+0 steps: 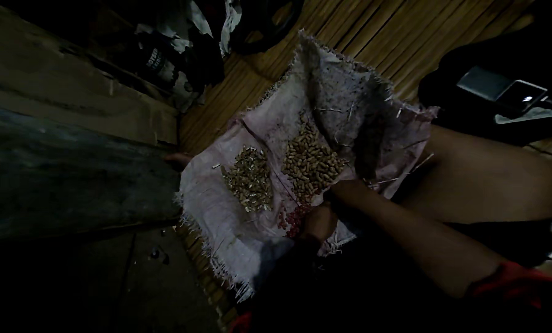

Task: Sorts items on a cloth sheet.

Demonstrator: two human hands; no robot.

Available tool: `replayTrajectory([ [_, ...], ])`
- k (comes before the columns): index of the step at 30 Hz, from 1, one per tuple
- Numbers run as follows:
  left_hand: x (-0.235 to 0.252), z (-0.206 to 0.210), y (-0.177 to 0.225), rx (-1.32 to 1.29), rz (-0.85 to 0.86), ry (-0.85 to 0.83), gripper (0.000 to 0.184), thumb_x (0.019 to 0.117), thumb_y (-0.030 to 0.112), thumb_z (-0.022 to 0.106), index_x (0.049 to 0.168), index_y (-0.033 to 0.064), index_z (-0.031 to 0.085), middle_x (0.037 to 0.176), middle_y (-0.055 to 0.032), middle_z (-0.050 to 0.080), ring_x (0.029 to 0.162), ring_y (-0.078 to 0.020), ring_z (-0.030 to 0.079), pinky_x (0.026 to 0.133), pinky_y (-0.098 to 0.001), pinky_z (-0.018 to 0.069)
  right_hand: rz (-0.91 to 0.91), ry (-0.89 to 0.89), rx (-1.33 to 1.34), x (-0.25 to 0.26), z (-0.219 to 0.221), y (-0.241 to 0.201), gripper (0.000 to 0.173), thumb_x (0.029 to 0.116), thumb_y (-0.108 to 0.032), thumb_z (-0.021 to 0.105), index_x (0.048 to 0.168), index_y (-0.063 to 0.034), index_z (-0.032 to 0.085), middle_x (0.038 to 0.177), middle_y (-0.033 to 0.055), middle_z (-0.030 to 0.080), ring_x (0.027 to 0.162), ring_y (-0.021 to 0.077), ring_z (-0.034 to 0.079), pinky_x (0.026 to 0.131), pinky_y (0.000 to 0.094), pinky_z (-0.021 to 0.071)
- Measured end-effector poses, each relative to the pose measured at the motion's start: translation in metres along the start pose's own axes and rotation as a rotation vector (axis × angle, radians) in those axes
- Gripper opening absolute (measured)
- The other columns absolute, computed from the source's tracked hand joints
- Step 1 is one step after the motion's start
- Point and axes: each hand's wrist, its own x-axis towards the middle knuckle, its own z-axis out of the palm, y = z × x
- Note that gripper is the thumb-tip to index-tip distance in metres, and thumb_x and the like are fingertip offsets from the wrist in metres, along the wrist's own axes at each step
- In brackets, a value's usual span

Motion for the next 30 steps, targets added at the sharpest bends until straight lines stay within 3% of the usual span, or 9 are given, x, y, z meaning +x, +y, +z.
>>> replayTrajectory([
  [3,-0.002,-0.001,0.008,0.023,-0.022,-0.045,0.044,0.1019,0.032,0.053,0.138,0.0065,0.054,0.118,-0.0166,0.07,0.109,-0.0339,0.069,0.091,-0.0566,0.0566,-0.001,-0.033,-0.057,0.005,0.005,0.0,0.024,0.0978,-0.028,0.064,0.115,-0.0121,0.071,0.114,0.0205,0.07,0.108,0.0447,0.066,0.084,0.0698,0.0524],
  [7,0.0,-0.001,0.006,0.032,-0.01,-0.019,0.045,0.1013,0.031,0.054,0.14,0.0069,0.053,0.121,-0.0166,0.069,0.112,-0.0343,0.069,0.092,-0.0564,0.056,0.021,-0.058,-0.066,0.004,0.002,-0.003,0.024,0.0961,-0.028,0.065,0.113,-0.0117,0.071,0.114,0.019,0.07,0.108,0.0423,0.067,0.083,0.066,0.0535],
  [15,0.003,0.002,0.001,0.045,0.006,-0.02,0.037,0.1048,0.03,0.048,0.132,0.0088,0.059,0.116,-0.0155,0.07,0.11,-0.0331,0.069,0.091,-0.0559,0.0566,0.016,-0.071,-0.095,0.006,0.001,-0.002,0.025,0.0953,-0.031,0.067,0.115,-0.0156,0.071,0.115,0.0183,0.07,0.109,0.0426,0.066,0.083,0.0673,0.0533],
  [18,0.004,0.001,-0.002,0.024,0.03,-0.032,0.036,0.1047,0.029,0.049,0.132,0.0081,0.059,0.117,-0.0163,0.07,0.11,-0.034,0.069,0.092,-0.0562,0.0561,0.028,-0.06,-0.063,0.003,-0.001,-0.001,0.025,0.096,-0.029,0.067,0.113,-0.0113,0.071,0.116,0.0192,0.069,0.11,0.0427,0.066,0.084,0.0679,0.0531],
  [21,0.004,0.0,-0.009,-0.013,0.079,-0.044,0.037,0.1047,0.031,0.051,0.135,0.0104,0.059,0.118,-0.0153,0.07,0.11,-0.0329,0.069,0.093,-0.0568,0.0561,0.027,-0.013,0.096,0.006,-0.006,0.007,0.036,0.1007,-0.03,0.06,0.119,0.0009,0.066,0.122,0.0264,0.065,0.115,0.0467,0.063,0.09,0.0698,0.05],
  [22,0.004,-0.001,-0.011,-0.021,0.086,-0.058,0.037,0.1041,0.031,0.053,0.134,0.0108,0.06,0.119,-0.0147,0.07,0.111,-0.0321,0.069,0.094,-0.0565,0.0558,0.019,0.005,0.159,0.009,-0.009,0.01,0.038,0.102,-0.032,0.059,0.122,0.0005,0.065,0.123,0.0263,0.065,0.117,0.0461,0.062,0.094,0.0692,0.0489],
  [24,0.003,-0.002,-0.016,-0.032,0.082,-0.086,0.037,0.1014,0.028,0.057,0.134,0.0119,0.061,0.123,-0.0141,0.069,0.113,-0.0314,0.068,0.096,-0.0559,0.0549,0.023,0.072,0.253,0.014,-0.017,0.013,0.038,0.1001,-0.04,0.061,0.117,-0.0064,0.069,0.116,0.0203,0.068,0.11,0.0401,0.066,0.092,0.0649,0.0515],
  [30,-0.003,-0.007,-0.029,-0.123,0.092,-0.088,0.034,0.1038,0.028,0.053,0.133,0.012,0.062,0.124,-0.0122,0.068,0.113,-0.0282,0.067,0.097,-0.0544,0.0547,0.133,0.334,0.528,0.013,-0.041,0.025,0.048,0.1069,-0.047,0.049,0.109,-0.0021,0.067,0.103,0.0212,0.067,0.096,0.0388,0.068,0.084,0.0629,0.054],
])
